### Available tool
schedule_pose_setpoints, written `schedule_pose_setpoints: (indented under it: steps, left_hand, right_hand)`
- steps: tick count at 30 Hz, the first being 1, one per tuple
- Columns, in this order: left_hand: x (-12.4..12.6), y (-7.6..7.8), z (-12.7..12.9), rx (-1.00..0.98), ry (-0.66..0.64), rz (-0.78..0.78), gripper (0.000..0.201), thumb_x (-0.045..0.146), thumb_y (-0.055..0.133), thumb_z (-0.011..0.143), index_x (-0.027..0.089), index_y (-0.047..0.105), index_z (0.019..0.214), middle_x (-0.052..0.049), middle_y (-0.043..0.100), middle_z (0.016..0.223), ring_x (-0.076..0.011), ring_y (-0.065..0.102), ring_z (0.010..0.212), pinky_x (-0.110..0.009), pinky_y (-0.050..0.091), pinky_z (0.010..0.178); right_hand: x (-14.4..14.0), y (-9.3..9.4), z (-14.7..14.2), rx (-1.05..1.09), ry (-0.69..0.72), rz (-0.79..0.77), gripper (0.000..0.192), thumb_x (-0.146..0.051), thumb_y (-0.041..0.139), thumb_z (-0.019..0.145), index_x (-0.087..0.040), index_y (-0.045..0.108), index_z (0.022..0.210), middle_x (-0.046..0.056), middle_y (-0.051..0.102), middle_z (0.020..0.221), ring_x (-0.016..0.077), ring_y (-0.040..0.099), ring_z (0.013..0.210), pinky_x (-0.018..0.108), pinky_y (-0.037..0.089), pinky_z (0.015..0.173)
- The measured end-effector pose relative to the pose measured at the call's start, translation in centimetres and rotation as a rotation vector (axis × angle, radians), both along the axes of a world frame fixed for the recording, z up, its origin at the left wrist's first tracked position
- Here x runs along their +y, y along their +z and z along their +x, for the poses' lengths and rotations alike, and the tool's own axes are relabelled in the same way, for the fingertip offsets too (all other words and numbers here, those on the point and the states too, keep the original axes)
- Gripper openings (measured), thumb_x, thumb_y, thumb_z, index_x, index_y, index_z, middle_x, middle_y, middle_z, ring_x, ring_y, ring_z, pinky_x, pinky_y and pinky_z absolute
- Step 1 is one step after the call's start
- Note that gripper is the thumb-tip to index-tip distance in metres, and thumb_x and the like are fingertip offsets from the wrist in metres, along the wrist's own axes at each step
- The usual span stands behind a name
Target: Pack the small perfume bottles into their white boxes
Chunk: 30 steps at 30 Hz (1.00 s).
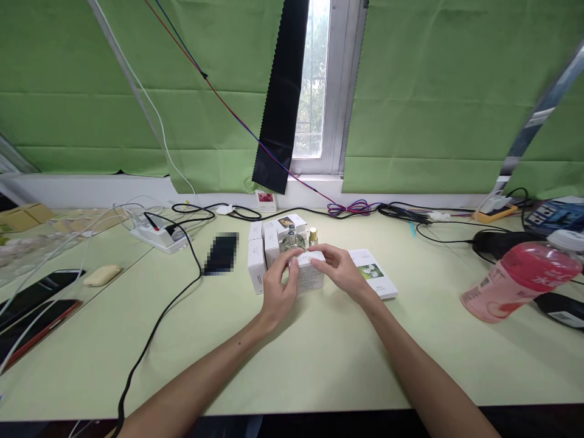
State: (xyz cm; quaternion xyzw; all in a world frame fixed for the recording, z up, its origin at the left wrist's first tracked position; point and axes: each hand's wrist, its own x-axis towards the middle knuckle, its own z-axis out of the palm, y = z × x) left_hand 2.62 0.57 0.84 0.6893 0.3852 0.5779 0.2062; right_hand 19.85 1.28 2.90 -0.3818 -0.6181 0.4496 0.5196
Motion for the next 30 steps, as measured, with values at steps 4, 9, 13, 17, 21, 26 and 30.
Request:
schedule_pose_setpoints:
  steps: [4,9,13,17,21,26,30]
  left_hand:
    - [0.07,-0.03,0.01,0.004,-0.003,0.007,0.028,0.038,0.049,0.102,0.022,0.067,0.116,-0.008,0.072,0.118,-0.0234,0.067,0.112,-0.038,0.053,0.097]
    - [0.08,-0.04,0.06,0.008,-0.001,0.012,0.027,0.036,0.049,0.102,0.023,0.067,0.117,-0.007,0.072,0.118,-0.0231,0.066,0.112,-0.038,0.053,0.098]
    - [0.03,-0.01,0.08,0.008,-0.006,0.015,0.026,0.034,0.049,0.102,0.022,0.067,0.117,-0.007,0.072,0.117,-0.0226,0.067,0.111,-0.037,0.052,0.096]
    - [0.01,0.02,0.04,0.018,-0.004,0.017,0.025,0.033,0.049,0.102,0.023,0.066,0.118,-0.007,0.072,0.118,-0.0221,0.066,0.111,-0.036,0.052,0.096]
    - [0.07,0.01,0.04,0.023,0.002,0.031,0.025,0.032,0.049,0.102,0.022,0.066,0.118,-0.007,0.072,0.116,-0.0219,0.067,0.109,-0.036,0.052,0.096]
    - [0.07,0.02,0.09,0.025,-0.009,0.033,0.025,0.031,0.048,0.102,0.022,0.065,0.118,-0.007,0.072,0.116,-0.0220,0.066,0.109,-0.036,0.051,0.095]
    - [0.06,0.04,0.06,0.046,-0.022,0.031,0.026,0.030,0.045,0.103,0.021,0.065,0.118,-0.007,0.071,0.116,-0.0220,0.066,0.109,-0.037,0.051,0.096]
  right_hand:
    - [-0.01,-0.02,0.02,-0.002,0.002,0.005,0.038,-0.045,0.075,0.080,-0.021,0.073,0.110,0.008,0.075,0.110,0.0246,0.069,0.103,0.038,0.053,0.092]
    - [-0.02,-0.06,0.04,0.003,0.001,-0.010,0.037,-0.044,0.075,0.081,-0.021,0.072,0.110,0.008,0.075,0.110,0.0248,0.069,0.103,0.038,0.053,0.092]
    - [0.03,-0.17,0.02,0.010,0.002,-0.014,0.037,-0.044,0.075,0.080,-0.021,0.072,0.110,0.009,0.075,0.113,0.0248,0.069,0.104,0.038,0.053,0.092]
    - [0.08,-0.24,0.01,0.016,0.006,-0.024,0.037,-0.044,0.075,0.081,-0.021,0.072,0.109,0.008,0.074,0.115,0.0245,0.069,0.104,0.037,0.053,0.091]
    - [0.11,-0.26,0.05,0.025,0.020,-0.037,0.036,-0.043,0.075,0.081,-0.022,0.072,0.110,0.008,0.074,0.114,0.0240,0.068,0.104,0.036,0.052,0.090]
    - [0.01,-0.10,0.10,0.056,0.041,-0.086,0.036,-0.043,0.076,0.080,-0.022,0.072,0.109,0.006,0.074,0.108,0.0226,0.066,0.100,0.035,0.049,0.089]
    - [-0.09,0.02,0.16,0.091,0.065,-0.120,0.034,-0.041,0.077,0.079,-0.023,0.073,0.108,0.003,0.073,0.106,0.0215,0.064,0.099,0.034,0.046,0.089]
